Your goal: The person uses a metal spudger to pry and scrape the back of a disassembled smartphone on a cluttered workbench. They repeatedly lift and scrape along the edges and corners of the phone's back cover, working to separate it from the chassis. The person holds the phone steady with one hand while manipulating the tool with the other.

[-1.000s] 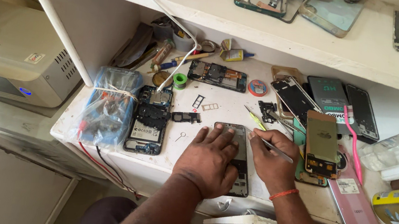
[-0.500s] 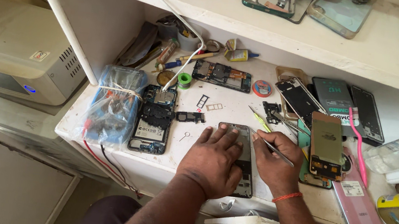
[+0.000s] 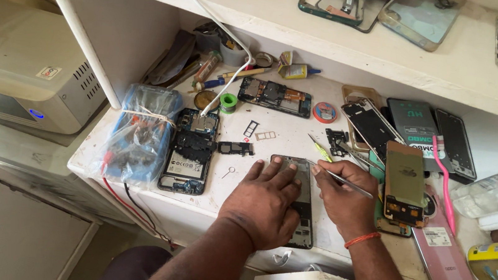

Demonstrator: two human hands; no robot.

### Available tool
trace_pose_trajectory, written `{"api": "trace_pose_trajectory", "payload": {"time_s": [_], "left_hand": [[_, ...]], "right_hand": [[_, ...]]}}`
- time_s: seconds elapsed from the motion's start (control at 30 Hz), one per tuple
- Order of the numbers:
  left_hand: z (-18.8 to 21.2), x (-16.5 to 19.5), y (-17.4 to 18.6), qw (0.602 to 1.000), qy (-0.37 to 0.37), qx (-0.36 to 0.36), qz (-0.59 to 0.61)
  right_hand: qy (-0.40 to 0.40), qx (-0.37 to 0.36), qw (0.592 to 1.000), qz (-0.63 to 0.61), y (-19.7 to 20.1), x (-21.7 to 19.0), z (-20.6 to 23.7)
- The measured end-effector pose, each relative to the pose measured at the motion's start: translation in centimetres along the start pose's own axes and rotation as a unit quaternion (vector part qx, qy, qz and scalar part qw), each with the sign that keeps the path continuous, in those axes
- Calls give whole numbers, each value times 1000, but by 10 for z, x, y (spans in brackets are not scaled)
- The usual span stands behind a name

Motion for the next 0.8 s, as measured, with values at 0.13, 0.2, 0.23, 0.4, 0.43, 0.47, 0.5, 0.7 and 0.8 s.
{"api": "trace_pose_trajectory", "payload": {"time_s": [0.13, 0.2, 0.23, 0.4, 0.43, 0.47, 0.5, 0.7, 0.8], "left_hand": [[1, -1, -2, 1000, 10, -2, -3], [0, -1, -2, 1000, 12, 9, -3], [1, 0, -2, 1000, 12, 9, 0], [2, -1, 0, 1000, 6, 12, 8], [2, -2, 0, 1000, 6, 9, 7], [2, -2, 0, 1000, 6, 7, 7], [1, -1, 0, 1000, 5, 6, 7], [0, -2, -4, 1000, 4, -3, -16], [1, -2, -2, 1000, 11, 24, -2]], "right_hand": [[100, 8, 995, 26, -1, -7, 5], [120, 39, 991, 47, 1, -7, 10], [129, 52, 989, 57, 1, -7, 13], [110, 35, 991, 61, 1, -7, 8], [108, 23, 992, 56, 0, -7, 7], [73, 16, 997, 37, 0, -3, 4], [38, 10, 999, 19, 0, 0, 2], [-43, -22, 996, -74, -2, 10, -7], [-60, -34, 991, -119, -5, 11, -12]]}}
Point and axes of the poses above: each hand's wrist, its own z-axis away from the middle knuckle, its own y-axis out of the back of the hand, x = y × z, the point moved 5 cm from there along -z, towards the middle knuckle, and after that the axes turned 1 degree about -z, right-handed, at the moved point
